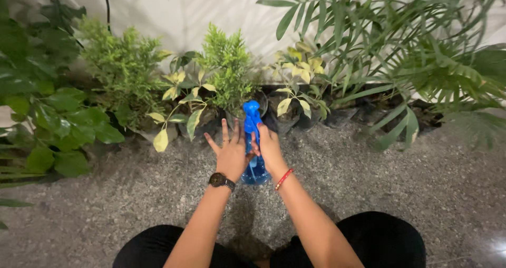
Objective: The person sits on the floor and uses a blue spray bottle to mist the leaves of several potted indoor plants. They move from plant to plant, spraying the foliage and occasionally adjusting the bottle's position.
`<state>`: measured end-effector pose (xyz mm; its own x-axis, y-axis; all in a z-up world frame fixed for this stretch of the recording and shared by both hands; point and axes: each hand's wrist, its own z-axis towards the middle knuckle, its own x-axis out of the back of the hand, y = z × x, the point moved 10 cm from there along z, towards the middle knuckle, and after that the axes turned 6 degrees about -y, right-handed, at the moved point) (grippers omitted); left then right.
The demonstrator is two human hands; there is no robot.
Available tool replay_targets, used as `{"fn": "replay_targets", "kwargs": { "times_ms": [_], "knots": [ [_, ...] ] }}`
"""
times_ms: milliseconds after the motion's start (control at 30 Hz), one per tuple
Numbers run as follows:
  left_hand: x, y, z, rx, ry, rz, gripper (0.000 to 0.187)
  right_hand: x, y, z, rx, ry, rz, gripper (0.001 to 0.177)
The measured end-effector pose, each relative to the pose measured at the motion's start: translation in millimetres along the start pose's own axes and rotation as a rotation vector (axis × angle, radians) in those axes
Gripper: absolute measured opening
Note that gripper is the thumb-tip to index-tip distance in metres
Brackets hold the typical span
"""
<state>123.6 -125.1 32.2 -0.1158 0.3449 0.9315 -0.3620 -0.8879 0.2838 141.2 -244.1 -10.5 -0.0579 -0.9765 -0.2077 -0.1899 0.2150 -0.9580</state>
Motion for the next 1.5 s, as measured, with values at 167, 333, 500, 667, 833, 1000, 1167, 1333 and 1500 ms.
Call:
{"fn": "replay_targets", "kwargs": {
  "times_ms": [167, 333, 500, 667, 833, 1000, 1167, 1333, 1500],
  "knots": [
    [-9.8, 1.8, 14.0, 0.037, -0.050, 0.080, 0.078, 0.6, -7.6, 8.7, -0.028, 0.041, 0.004, 0.058],
    [-14.5, -1.6, 19.8, 0.046, -0.105, 0.063, 0.065, 2.3, -7.2, 11.7, -0.059, 0.093, -0.026, 0.062],
    [-18.9, -2.1, 24.6, 0.048, -0.149, 0.119, 0.053, -3.4, -3.7, 16.8, -0.049, 0.035, -0.014, 0.058],
    [-25.1, -5.2, 26.4, 0.048, -0.090, 0.245, 0.052, -4.6, -1.3, 20.4, -0.006, 0.047, -0.004, 0.056],
    [-34.0, -5.0, 15.9, 0.063, -0.060, 0.148, 0.059, 2.4, -0.2, 21.7, -0.032, 0.073, 0.031, 0.060],
    [-40.0, 2.0, 14.5, 0.058, -0.060, 0.202, 0.058, 8.4, -3.9, 18.2, 0.000, 0.055, 0.047, 0.060],
    [-45.4, 3.9, 13.3, 0.069, -0.091, 0.177, 0.061, 10.2, -5.1, 16.4, 0.003, 0.041, 0.085, 0.053],
    [-49.2, 0.3, 12.8, 0.079, -0.119, 0.156, 0.065, 6.9, -8.4, 15.0, 0.001, 0.030, 0.062, 0.055],
    [-59.3, -6.8, 14.8, 0.108, -0.218, 0.065, 0.077, 6.4, -11.1, 14.4, -0.015, 0.057, 0.001, 0.063]
  ]
}}
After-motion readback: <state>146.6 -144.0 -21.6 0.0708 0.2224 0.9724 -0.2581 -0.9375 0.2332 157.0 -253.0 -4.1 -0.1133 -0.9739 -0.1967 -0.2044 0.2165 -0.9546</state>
